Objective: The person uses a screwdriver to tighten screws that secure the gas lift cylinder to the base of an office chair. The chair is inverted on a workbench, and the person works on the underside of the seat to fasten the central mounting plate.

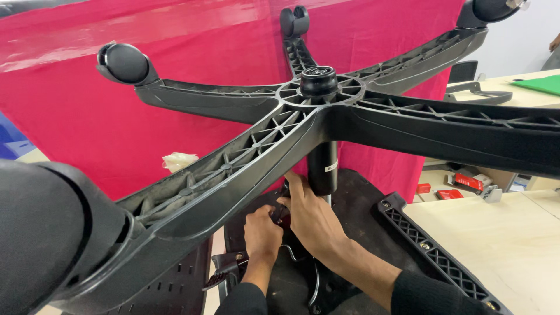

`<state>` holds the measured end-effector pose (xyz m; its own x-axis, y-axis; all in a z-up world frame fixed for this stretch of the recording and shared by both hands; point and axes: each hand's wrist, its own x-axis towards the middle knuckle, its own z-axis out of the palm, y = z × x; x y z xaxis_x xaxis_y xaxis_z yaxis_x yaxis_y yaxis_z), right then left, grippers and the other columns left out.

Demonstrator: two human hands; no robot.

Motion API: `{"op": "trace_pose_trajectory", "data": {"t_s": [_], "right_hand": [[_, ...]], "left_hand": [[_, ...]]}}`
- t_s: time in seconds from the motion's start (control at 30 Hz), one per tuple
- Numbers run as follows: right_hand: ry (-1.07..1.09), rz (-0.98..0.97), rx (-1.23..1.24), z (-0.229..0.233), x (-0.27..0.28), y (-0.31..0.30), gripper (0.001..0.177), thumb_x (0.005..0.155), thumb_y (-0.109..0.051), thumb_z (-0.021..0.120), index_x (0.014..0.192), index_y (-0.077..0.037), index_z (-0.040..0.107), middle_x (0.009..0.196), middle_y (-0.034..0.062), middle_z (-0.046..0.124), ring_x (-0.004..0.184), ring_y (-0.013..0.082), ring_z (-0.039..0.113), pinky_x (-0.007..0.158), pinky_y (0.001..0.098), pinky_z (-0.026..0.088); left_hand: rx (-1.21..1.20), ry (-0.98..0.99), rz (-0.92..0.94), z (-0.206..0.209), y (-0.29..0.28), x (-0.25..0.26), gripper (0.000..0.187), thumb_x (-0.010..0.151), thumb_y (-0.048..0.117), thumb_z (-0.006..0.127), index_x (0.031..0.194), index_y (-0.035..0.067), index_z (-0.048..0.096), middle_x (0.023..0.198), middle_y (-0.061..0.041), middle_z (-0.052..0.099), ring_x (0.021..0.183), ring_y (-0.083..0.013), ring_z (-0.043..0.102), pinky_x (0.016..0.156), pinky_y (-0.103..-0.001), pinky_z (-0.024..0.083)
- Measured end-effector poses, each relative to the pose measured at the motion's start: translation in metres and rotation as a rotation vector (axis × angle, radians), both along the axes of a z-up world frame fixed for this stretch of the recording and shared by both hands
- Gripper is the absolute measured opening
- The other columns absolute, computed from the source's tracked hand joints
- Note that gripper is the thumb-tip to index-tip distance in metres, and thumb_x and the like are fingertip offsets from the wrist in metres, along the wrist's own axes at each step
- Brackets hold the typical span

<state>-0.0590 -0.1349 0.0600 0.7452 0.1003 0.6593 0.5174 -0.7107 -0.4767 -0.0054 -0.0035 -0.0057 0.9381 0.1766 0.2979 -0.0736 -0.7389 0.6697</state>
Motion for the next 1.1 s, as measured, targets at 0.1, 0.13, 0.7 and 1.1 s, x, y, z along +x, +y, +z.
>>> {"op": "trace_pose_trajectory", "data": {"t_s": [0.1, 0.13, 0.7, 1.1], "right_hand": [[-0.072, 0.016, 0.01, -0.005, -0.005, 0.003, 0.048, 0.096, -0.011, 0.062, 0.139, 0.001, 0.042, 0.105, 0.0259, 0.067, 0.087, 0.038, 0.072, 0.069, 0.0453, 0.056], [-0.055, 0.014, 0.013, -0.005, -0.006, 0.004, 0.049, 0.097, -0.013, 0.063, 0.139, 0.001, 0.042, 0.103, 0.025, 0.068, 0.086, 0.0377, 0.072, 0.07, 0.0453, 0.056], [0.11, 0.034, 0.001, 0.009, -0.013, -0.006, 0.056, 0.096, -0.026, 0.069, 0.138, -0.004, 0.041, 0.105, 0.0232, 0.067, 0.094, 0.0411, 0.069, 0.078, 0.0475, 0.056], [0.062, 0.146, 0.013, 0.011, -0.019, -0.009, 0.049, 0.095, -0.017, 0.066, 0.136, -0.002, 0.045, 0.118, 0.0221, 0.069, 0.103, 0.037, 0.07, 0.091, 0.045, 0.053]], "left_hand": [[-0.106, -0.102, 0.069, 0.004, 0.007, -0.011, 0.035, 0.069, 0.002, 0.07, 0.102, 0.012, 0.076, 0.098, -0.009, 0.078, 0.095, -0.031, 0.075, 0.087, -0.042, 0.058], [-0.159, -0.141, 0.097, 0.005, 0.007, -0.015, 0.035, 0.067, 0.001, 0.069, 0.099, 0.012, 0.076, 0.097, -0.006, 0.079, 0.093, -0.0288, 0.076, 0.086, -0.042, 0.057], [0.053, 0.129, 0.111, 0.012, -0.002, -0.015, 0.021, 0.081, 0.022, 0.069, 0.097, 0.022, 0.083, 0.099, -0.014, 0.077, 0.097, -0.0355, 0.074, 0.09, -0.044, 0.059], [0.098, 0.235, 0.014, 0.021, -0.009, -0.01, 0.027, 0.084, 0.021, 0.064, 0.106, 0.018, 0.079, 0.103, -0.018, 0.075, 0.102, -0.0384, 0.071, 0.092, -0.047, 0.057]]}}
